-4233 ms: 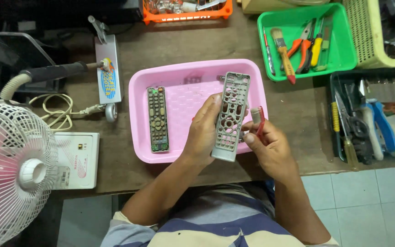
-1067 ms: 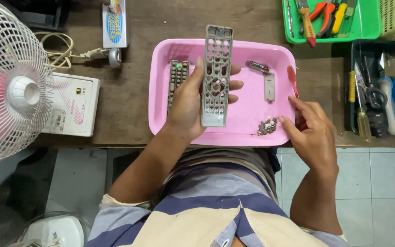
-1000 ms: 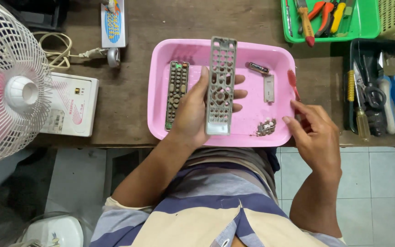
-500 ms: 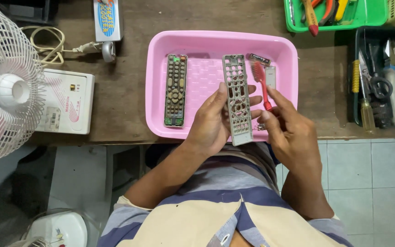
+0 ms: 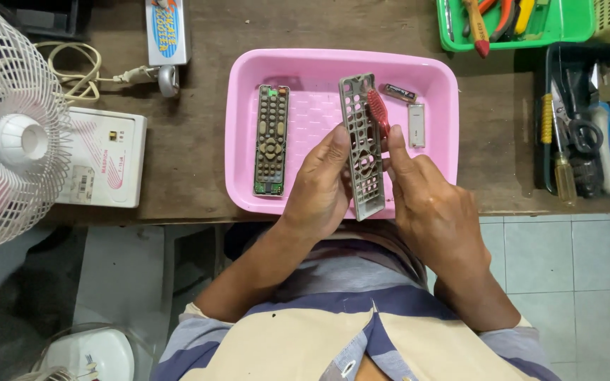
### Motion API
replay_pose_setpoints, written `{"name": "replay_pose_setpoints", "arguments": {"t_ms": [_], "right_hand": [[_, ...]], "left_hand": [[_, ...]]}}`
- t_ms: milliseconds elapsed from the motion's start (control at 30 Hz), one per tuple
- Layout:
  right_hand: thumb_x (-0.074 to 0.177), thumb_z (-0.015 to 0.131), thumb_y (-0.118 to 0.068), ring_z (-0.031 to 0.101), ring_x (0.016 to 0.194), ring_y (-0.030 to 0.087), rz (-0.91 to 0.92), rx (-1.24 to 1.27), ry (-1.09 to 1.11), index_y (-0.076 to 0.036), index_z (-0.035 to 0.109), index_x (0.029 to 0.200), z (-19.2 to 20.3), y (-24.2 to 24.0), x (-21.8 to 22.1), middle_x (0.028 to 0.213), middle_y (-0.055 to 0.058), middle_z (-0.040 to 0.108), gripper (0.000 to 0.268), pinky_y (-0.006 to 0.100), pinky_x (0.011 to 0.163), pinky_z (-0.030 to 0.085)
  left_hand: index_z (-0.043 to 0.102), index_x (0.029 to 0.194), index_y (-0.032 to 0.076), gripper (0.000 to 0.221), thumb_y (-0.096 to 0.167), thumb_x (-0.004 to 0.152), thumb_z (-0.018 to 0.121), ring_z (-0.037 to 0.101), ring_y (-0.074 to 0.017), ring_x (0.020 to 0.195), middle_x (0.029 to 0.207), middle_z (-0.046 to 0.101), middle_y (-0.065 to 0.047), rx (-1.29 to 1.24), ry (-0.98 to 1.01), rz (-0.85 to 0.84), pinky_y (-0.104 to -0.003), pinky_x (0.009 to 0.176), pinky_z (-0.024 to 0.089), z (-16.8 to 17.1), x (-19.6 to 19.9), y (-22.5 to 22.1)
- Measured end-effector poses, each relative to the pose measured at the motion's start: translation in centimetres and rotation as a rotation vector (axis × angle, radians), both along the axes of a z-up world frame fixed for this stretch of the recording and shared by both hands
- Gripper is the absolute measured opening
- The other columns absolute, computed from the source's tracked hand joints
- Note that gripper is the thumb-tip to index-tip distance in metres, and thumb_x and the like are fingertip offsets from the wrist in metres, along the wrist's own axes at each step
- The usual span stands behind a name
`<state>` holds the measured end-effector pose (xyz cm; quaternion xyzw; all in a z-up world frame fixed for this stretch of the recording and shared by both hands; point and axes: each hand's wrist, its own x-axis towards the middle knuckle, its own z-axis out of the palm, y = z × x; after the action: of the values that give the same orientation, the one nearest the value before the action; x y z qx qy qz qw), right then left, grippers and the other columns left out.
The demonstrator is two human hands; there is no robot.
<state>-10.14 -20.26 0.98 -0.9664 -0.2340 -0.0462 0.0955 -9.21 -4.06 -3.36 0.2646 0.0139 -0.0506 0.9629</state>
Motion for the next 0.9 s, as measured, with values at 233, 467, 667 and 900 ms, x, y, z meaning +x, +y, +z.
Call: {"name": "replay_pose_setpoints", "arguments": {"t_ms": [233, 467, 667, 900], "right_hand": [[0.105, 0.056, -0.015, 0.052, 0.058, 0.044, 0.008, -0.051, 0.054, -0.017, 0.031, 0.165, -0.3, -0.4, -0.7, 0.09, 0.008, 0.052, 0.066, 0.062, 0.045, 0.045], [0.105, 0.057, -0.017, 0.051, 0.053, 0.039, 0.06, -0.056, 0.11, -0.023, 0.026, 0.167, 0.1, -1.5, -1.9, 0.09, 0.007, 0.056, 0.069, 0.056, 0.042, 0.044], [0.107, 0.058, -0.012, 0.054, 0.065, 0.039, 0.045, 0.179, 0.066, -0.018, 0.037, 0.163, 1.4, -1.3, -0.6, 0.103, 0.007, 0.067, 0.059, 0.053, 0.051, 0.043], [0.107, 0.058, -0.011, 0.056, 0.066, 0.046, 0.022, 0.1, -0.004, -0.021, 0.036, 0.164, 1.1, 0.1, 0.2, 0.1, 0.007, 0.063, 0.062, 0.059, 0.048, 0.043]], "left_hand": [[0.065, 0.13, 0.002, 0.04, 0.036, 0.108, 0.058, 0.071, -0.022, 0.104, 0.116, 0.074, -0.011, 0.002, 0.031, -0.001, -0.034, 0.092, 0.06, 0.1, 0.3, 0.2], [0.064, 0.129, -0.006, 0.053, 0.041, 0.105, 0.055, 0.072, -0.0252, 0.106, 0.12, 0.072, -0.021, -0.019, 0.129, -0.019, -0.038, 0.096, 0.06, -0.6, 0.5, 0.2], [0.06, 0.135, -0.005, 0.055, 0.041, 0.107, 0.052, 0.07, -0.0298, 0.11, 0.125, 0.07, -0.019, -0.035, 0.132, -0.056, -0.044, 0.093, 0.062, -0.3, 0.2, 0.2], [0.065, 0.128, -0.003, 0.064, 0.052, 0.101, 0.049, 0.071, -0.0213, 0.069, 0.105, 0.075, -0.023, 0.186, 0.213, -0.056, -0.03, 0.064, 0.059, 0.5, -0.1, 0.9]]}}
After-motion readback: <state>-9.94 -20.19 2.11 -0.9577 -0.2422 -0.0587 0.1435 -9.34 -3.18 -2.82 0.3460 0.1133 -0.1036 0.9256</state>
